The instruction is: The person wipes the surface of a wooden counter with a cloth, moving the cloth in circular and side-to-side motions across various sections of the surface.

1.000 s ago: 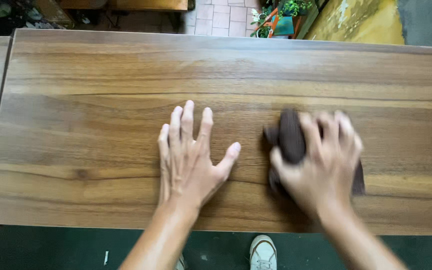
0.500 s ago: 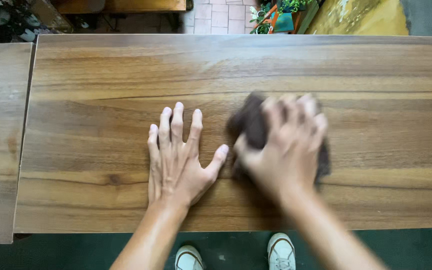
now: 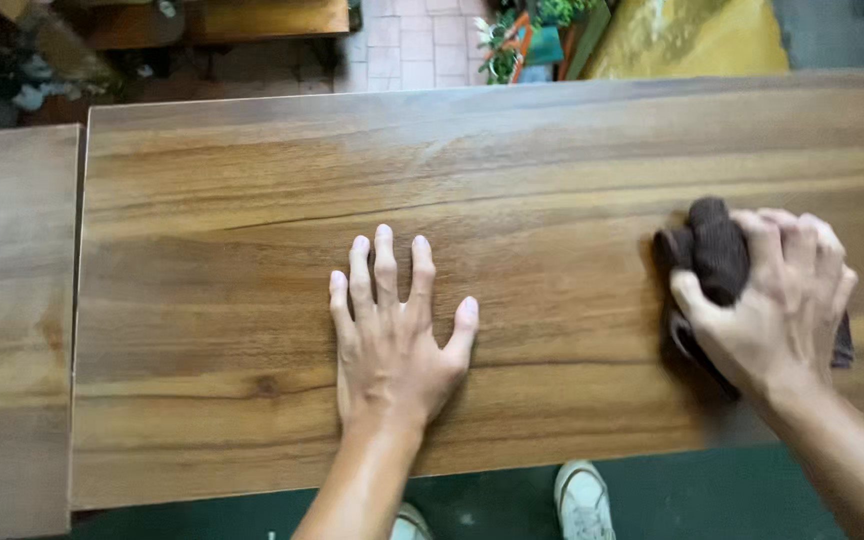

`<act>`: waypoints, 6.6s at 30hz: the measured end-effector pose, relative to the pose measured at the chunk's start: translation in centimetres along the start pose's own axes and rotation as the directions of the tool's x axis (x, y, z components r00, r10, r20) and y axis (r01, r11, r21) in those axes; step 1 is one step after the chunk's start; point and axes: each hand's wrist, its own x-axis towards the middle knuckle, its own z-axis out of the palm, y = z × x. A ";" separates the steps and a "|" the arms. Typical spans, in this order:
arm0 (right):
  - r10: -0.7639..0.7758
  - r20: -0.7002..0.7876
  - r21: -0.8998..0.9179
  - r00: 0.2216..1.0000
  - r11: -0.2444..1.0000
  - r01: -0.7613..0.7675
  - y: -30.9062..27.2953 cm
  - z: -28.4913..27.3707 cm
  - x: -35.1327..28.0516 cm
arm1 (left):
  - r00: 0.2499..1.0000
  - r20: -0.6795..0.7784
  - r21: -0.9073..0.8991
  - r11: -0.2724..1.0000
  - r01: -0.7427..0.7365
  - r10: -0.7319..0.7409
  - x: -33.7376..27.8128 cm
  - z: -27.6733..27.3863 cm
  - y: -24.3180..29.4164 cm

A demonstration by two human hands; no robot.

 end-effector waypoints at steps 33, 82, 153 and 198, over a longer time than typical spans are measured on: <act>0.062 -0.151 -0.015 0.987 0.998 -0.065 -19.8 0.0 -0.6 | 0.994 -0.032 -0.343 0.936 0.083 -0.100 2.8 -3.0 -3.2; -0.055 -0.159 0.013 0.986 0.998 0.057 -23.3 2.7 6.7 | 0.995 -0.098 -0.173 0.985 0.013 -0.030 4.2 -3.2 -15.3; -0.267 -0.004 0.109 0.964 0.958 0.266 -28.7 -1.1 0.0 | 0.993 -0.115 0.058 0.998 0.015 -0.008 0.7 -2.0 -19.9; 0.074 -0.002 -0.042 0.997 0.996 -0.074 -43.9 2.3 2.5 | 0.998 0.070 -0.285 0.959 0.014 0.006 3.0 -6.0 -36.2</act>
